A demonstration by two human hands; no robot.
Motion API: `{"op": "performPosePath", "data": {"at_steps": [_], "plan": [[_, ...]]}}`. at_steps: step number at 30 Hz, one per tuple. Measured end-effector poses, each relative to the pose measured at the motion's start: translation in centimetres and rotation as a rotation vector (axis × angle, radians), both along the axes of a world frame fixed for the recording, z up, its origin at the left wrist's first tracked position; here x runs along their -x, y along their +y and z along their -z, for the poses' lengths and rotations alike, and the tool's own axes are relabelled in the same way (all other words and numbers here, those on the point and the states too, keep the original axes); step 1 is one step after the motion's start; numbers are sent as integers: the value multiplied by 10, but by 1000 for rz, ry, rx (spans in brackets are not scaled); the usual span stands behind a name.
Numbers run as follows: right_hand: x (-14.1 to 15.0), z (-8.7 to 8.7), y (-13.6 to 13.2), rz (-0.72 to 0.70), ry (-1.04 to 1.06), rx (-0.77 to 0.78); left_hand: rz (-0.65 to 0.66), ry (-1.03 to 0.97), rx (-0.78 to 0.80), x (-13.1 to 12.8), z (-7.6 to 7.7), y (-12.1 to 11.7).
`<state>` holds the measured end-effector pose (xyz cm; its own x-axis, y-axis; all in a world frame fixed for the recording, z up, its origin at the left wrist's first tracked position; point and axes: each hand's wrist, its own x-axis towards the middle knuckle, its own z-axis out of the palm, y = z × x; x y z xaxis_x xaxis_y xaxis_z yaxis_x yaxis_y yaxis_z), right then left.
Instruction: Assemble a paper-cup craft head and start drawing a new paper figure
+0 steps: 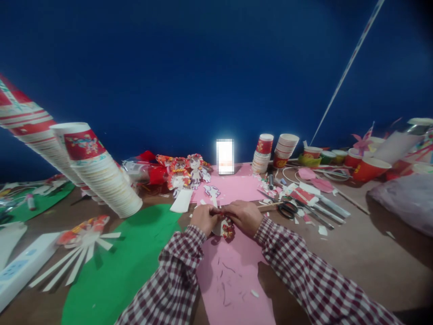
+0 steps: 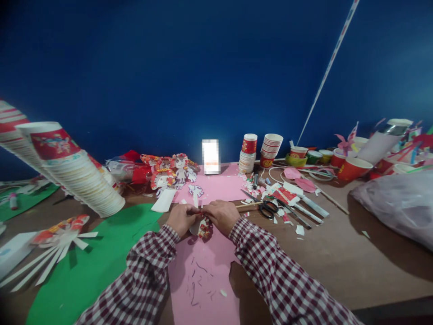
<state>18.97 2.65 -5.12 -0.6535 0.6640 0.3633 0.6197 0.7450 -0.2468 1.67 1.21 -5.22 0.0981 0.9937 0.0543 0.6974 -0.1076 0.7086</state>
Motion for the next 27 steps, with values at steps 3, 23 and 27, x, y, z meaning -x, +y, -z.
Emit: {"op": "performPosePath", "data": {"at_steps": [3,23,27], "plan": [[0,1,0,-9,-10,2,-2,6,3,0,1,1],[2,0,2,6,48,-13,72,-17,-76,3,0,2],[2,-1,3,37,107,27,139,35,-142,5,-1,2]]}}
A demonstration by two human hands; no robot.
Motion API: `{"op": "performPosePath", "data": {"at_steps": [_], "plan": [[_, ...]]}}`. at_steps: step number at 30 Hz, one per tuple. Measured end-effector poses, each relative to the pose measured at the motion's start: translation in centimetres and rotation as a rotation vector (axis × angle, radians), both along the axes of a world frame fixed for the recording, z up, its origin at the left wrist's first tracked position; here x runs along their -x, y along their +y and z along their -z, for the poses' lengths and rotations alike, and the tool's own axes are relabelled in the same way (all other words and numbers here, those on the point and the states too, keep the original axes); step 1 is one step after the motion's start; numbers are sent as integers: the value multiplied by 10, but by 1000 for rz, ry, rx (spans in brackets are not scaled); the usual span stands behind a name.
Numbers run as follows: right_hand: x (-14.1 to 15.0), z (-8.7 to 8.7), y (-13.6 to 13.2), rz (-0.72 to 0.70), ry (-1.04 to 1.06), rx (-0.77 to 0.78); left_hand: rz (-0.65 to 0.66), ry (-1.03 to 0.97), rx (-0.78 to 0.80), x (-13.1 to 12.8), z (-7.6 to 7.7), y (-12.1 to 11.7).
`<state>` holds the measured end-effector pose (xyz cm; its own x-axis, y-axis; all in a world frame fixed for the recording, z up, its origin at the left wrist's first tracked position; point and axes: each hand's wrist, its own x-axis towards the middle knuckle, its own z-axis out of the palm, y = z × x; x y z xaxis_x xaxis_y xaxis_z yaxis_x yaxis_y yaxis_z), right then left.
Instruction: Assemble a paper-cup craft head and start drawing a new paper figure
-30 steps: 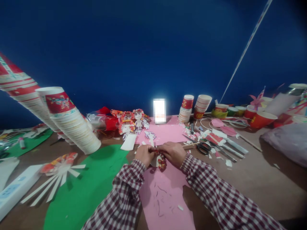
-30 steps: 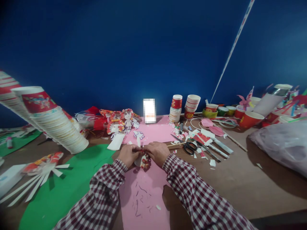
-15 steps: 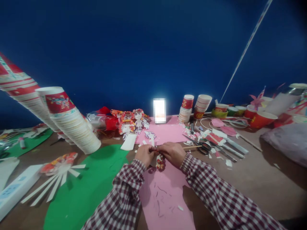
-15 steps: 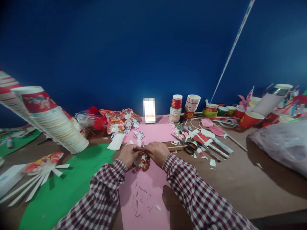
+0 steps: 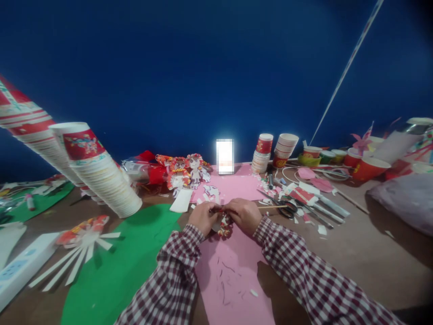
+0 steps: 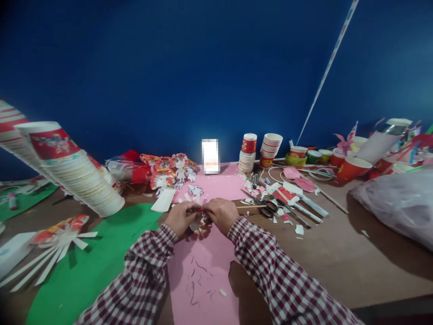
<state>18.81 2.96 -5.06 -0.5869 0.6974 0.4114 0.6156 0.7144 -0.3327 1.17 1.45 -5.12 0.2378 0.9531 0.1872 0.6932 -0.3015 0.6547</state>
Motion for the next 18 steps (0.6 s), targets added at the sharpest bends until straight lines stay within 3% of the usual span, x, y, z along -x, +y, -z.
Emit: {"op": "performPosePath", "data": {"at_steps": [7,18], "plan": [[-2,3,2,31,73,88,26,140,-42,-2,0,-1],[0,-1,-2,38,34,84,56,197,-105,-2,3,1]]}}
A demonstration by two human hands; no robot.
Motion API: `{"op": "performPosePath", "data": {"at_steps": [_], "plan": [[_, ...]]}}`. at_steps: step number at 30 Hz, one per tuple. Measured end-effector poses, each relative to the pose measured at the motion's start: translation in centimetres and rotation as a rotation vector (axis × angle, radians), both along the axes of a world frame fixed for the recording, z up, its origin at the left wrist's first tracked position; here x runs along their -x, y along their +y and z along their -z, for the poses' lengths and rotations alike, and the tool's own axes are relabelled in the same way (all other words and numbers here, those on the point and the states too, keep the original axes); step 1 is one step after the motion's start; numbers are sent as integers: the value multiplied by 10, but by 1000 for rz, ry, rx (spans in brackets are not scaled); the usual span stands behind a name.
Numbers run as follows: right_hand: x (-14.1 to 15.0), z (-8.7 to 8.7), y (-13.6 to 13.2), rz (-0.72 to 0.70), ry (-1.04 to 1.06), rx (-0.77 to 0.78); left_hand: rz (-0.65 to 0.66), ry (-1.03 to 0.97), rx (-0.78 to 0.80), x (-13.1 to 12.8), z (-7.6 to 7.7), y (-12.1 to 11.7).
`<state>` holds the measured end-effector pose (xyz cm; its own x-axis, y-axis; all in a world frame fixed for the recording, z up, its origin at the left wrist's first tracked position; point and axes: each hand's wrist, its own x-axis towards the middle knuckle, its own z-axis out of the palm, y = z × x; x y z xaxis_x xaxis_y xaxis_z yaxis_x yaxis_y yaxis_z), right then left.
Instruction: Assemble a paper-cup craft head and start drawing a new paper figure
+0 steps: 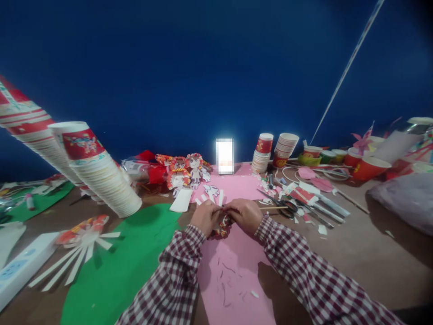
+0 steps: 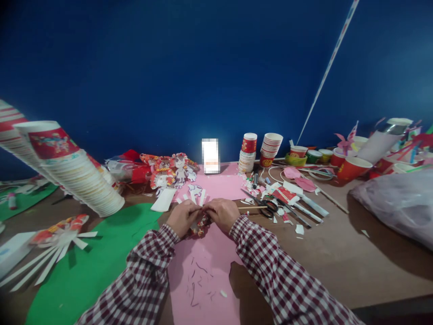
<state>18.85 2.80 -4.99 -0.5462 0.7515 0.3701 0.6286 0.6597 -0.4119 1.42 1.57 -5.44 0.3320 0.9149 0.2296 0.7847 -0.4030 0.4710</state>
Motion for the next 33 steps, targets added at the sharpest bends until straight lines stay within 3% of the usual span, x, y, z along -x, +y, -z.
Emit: {"op": "performPosePath", "data": {"at_steps": [4,12,19,33], "plan": [[1,-2,-2,-4,-74,-18,-30,69,-57,-2,-1,-1],[3,-4,-5,-9,-153,-45,-11,228,28,-2,-4,0],[6,-3,-7,-38,-246,-173,-66,391,17,-4,-9,-4],[1,-5,-2,-32,-313,-267,-132,381,7,-2,-12,-6]]}}
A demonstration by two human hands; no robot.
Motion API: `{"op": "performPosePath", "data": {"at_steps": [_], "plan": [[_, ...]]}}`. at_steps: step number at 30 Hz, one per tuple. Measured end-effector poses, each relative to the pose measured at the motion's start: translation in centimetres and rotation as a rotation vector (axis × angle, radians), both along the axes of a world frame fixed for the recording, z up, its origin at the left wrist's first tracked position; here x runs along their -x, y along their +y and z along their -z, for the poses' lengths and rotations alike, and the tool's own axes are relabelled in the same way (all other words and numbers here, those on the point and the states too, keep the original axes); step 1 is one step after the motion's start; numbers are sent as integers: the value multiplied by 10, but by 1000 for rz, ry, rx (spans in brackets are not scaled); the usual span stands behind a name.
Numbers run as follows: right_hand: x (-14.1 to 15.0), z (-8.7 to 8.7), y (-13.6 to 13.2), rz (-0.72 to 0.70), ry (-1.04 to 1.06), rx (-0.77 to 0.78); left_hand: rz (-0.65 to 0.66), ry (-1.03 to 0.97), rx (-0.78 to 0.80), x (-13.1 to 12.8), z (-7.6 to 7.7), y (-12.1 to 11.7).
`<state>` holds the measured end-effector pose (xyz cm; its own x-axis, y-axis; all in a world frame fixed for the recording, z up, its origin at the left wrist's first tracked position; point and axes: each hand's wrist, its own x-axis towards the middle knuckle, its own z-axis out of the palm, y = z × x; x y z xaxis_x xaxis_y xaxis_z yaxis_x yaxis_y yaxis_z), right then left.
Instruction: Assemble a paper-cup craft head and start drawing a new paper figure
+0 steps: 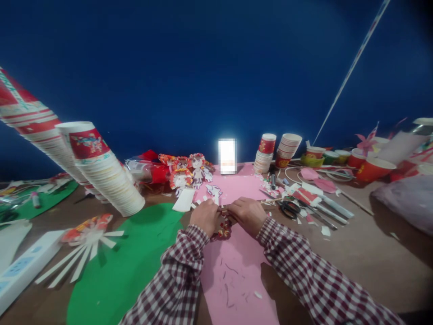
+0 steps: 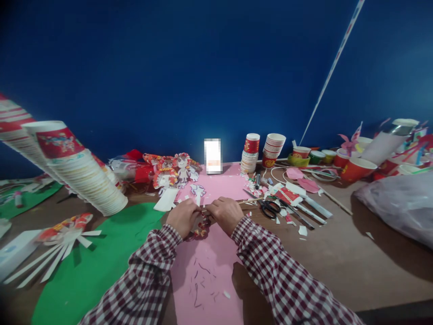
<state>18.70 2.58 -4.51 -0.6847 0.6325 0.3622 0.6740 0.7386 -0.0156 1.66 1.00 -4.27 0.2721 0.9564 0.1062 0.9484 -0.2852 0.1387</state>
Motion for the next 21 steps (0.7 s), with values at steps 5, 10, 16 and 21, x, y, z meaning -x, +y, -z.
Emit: {"op": "performPosePath", "data": {"at_steps": [5,10,16,21], "plan": [[-2,2,4,-51,4,-4,18,-17,-13,1,2,1],[-1,2,4,-50,29,3,26,-15,-8,1,2,1],[-1,0,1,-47,41,14,19,-53,-20,2,2,1],[-1,0,1,-66,65,13,11,-97,-3,4,1,0]]}}
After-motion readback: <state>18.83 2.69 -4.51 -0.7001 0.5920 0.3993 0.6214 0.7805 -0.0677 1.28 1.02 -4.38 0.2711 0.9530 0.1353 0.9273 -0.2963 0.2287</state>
